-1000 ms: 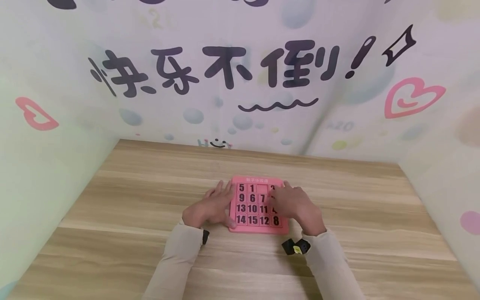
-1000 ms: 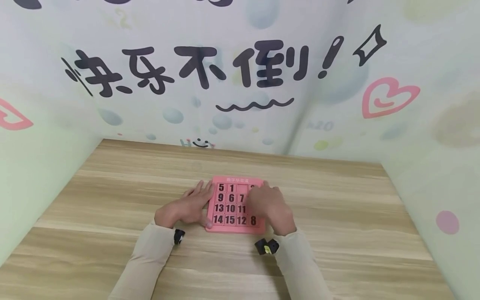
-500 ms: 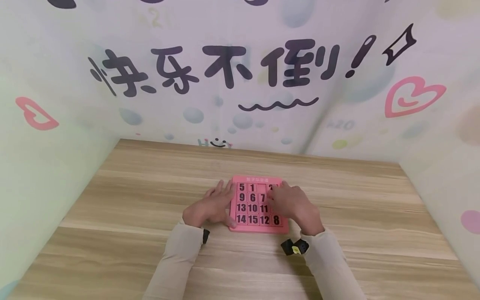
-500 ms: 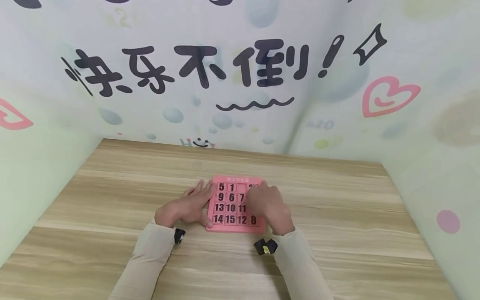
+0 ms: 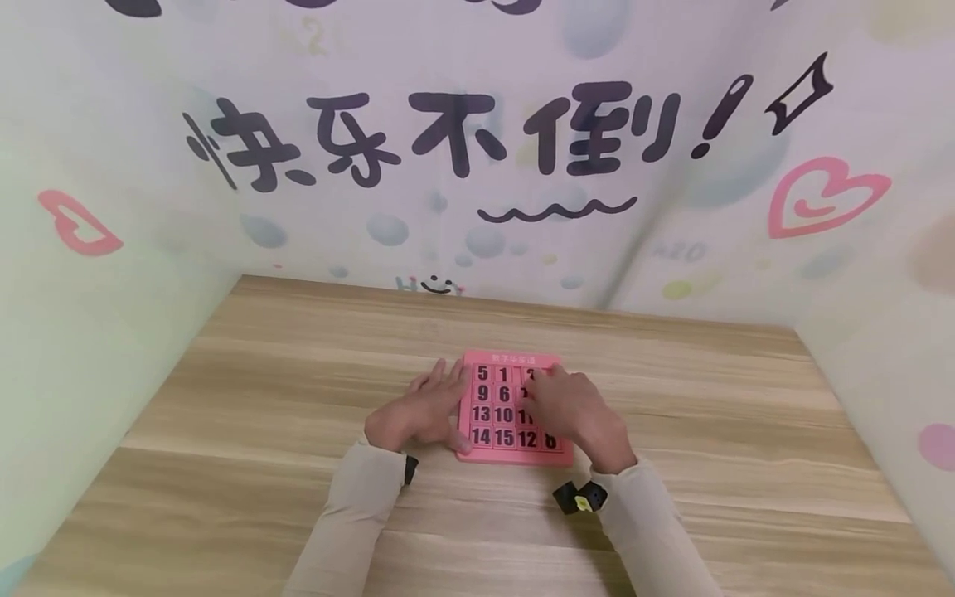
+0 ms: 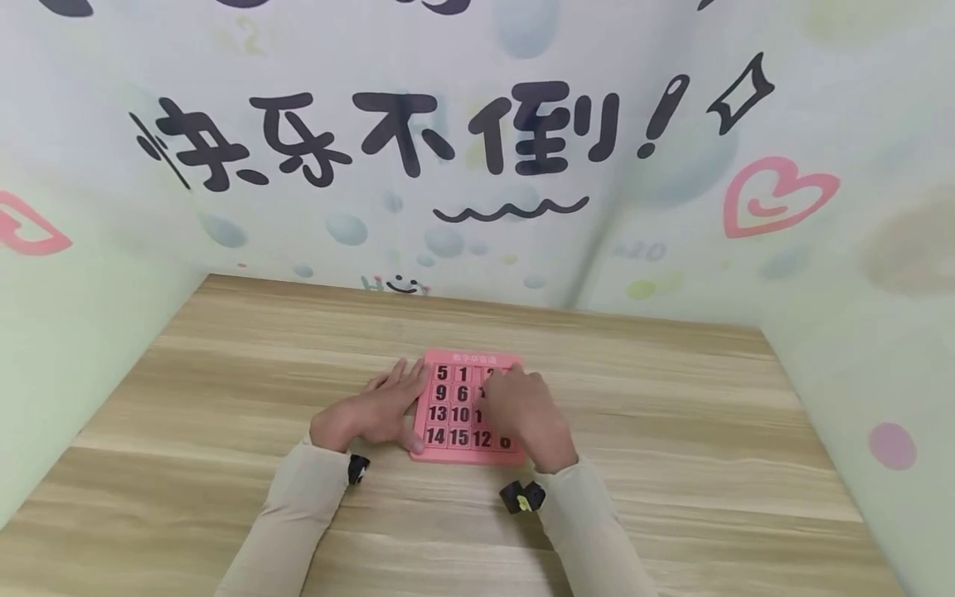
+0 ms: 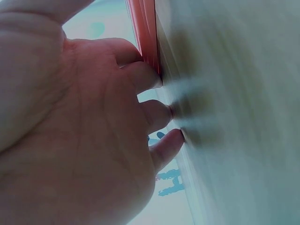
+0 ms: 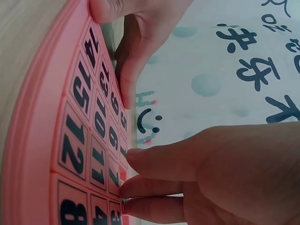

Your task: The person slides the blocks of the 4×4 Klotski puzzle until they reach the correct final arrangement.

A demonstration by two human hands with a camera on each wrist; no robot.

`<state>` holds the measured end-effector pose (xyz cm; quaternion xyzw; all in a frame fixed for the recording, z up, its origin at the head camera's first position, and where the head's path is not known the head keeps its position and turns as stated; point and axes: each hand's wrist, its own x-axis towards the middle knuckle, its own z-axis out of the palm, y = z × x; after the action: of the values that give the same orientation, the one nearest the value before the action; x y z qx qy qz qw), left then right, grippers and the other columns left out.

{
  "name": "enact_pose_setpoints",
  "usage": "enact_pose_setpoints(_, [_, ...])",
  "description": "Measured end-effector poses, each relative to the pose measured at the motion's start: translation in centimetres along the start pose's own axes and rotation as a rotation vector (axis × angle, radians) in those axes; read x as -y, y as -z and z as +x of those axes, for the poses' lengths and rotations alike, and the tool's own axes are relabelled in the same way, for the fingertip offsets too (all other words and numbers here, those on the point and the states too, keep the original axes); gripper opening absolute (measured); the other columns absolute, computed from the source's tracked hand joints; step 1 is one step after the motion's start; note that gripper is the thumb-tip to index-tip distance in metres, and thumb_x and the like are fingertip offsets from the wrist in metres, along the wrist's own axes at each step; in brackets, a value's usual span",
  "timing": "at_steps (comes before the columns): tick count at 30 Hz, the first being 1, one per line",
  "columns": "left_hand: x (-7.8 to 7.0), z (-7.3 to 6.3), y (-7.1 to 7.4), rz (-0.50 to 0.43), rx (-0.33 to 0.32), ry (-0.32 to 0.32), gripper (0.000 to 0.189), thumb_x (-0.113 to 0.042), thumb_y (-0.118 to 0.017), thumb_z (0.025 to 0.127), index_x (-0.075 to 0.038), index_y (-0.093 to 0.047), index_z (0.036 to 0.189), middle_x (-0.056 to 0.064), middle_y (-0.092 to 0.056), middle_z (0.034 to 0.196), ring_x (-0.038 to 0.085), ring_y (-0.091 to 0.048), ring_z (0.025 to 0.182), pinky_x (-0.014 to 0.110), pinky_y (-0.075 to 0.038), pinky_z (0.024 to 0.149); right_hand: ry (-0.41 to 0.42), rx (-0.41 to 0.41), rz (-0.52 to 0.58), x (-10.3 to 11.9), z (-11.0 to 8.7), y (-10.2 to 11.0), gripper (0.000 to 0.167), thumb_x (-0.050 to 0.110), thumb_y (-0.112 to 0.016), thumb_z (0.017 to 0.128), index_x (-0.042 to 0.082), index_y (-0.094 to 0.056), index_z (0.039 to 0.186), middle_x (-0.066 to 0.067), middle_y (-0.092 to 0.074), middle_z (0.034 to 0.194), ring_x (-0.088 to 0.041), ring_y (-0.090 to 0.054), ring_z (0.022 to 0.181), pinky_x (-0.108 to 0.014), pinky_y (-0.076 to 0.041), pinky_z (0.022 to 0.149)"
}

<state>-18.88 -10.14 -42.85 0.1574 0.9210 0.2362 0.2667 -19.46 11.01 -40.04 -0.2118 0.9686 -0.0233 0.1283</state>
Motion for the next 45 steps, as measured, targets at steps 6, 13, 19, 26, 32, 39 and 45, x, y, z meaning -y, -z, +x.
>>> enact_pose_setpoints(6, [-0.1, 0.3, 0.0, -0.002, -0.006, -0.010, 0.118, -0.033, -0.083, 0.075, -0.004, -0.004, 0.159, 0.010, 0.006, 0.166, 0.032, 0.014, 0.152, 0.048, 0.005, 0.124, 0.018, -0.018, -0.002, 0.0, 0.0, -0.2, 0.019, 0.026, -0.057, 0.100, 0.011, -0.062, 0.090, -0.003, -0.050, 0.075, -0.018, -0.046, 0.068, -0.032, -0.042, 0.058])
enact_pose_setpoints(13, [0.1, 0.2, -0.1, -0.005, -0.007, -0.005, 0.118, -0.032, -0.083, 0.075, -0.004, -0.005, 0.159, 0.011, 0.006, 0.166, 0.032, 0.014, 0.152, 0.048, 0.005, 0.124, 0.003, 0.004, 0.058, 0.3, 0.3, -0.5, 0.017, 0.027, -0.059, 0.100, 0.013, -0.059, 0.090, -0.004, -0.050, 0.077, -0.018, -0.049, 0.068, -0.029, -0.041, 0.057])
enact_pose_setpoints(19, [0.1, 0.2, -0.2, -0.005, -0.008, 0.003, 0.118, -0.031, -0.083, 0.076, -0.004, -0.004, 0.159, 0.010, 0.006, 0.166, 0.031, 0.014, 0.153, 0.048, 0.005, 0.124, 0.079, 0.038, 0.081, -0.3, 0.1, 0.0, 0.018, 0.026, -0.054, 0.102, 0.013, -0.059, 0.090, -0.005, -0.052, 0.079, -0.020, -0.049, 0.071, -0.034, -0.045, 0.063])
enact_pose_setpoints(26, [0.0, 0.2, 0.0, 0.003, -0.007, 0.002, 0.119, -0.032, -0.084, 0.075, -0.004, -0.004, 0.159, 0.011, 0.006, 0.166, 0.032, 0.013, 0.152, 0.048, 0.004, 0.124, 0.062, 0.174, 0.152, -2.2, -1.4, 1.8, 0.035, 0.026, -0.051, 0.103, 0.012, -0.063, 0.133, -0.011, -0.062, 0.136, -0.039, -0.042, 0.140, -0.055, -0.034, 0.114])
enact_pose_setpoints(32, [0.1, 0.0, 0.0, -0.005, -0.008, -0.003, 0.119, -0.032, -0.084, 0.075, -0.005, -0.004, 0.159, 0.010, 0.006, 0.166, 0.032, 0.014, 0.152, 0.049, 0.005, 0.124, -0.026, 0.271, 0.179, -2.5, -2.6, 1.8, 0.053, 0.028, -0.057, 0.099, 0.019, -0.045, 0.150, -0.009, -0.035, 0.159, -0.039, -0.020, 0.150, -0.059, -0.029, 0.116])
enact_pose_setpoints(39, [-0.1, 0.0, -0.1, -0.002, -0.009, 0.006, 0.120, -0.032, -0.084, 0.075, -0.004, -0.003, 0.159, 0.010, 0.006, 0.166, 0.032, 0.013, 0.152, 0.049, 0.005, 0.124, 0.049, 0.238, 0.038, -2.5, -4.1, 0.5, 0.055, 0.024, -0.053, 0.100, 0.010, -0.040, 0.152, -0.012, -0.032, 0.161, -0.043, -0.023, 0.148, -0.061, -0.031, 0.114])
enact_pose_setpoints(45, [-0.2, 0.1, -0.2, 0.008, -0.010, -0.003, 0.119, -0.033, -0.084, 0.075, -0.004, -0.004, 0.159, 0.012, 0.005, 0.166, 0.033, 0.013, 0.152, 0.049, 0.004, 0.124, 0.058, 0.237, 0.084, -2.7, -4.6, 0.6, 0.051, 0.019, -0.051, 0.102, 0.009, -0.041, 0.151, -0.015, -0.035, 0.159, -0.042, -0.024, 0.148, -0.058, -0.029, 0.116])
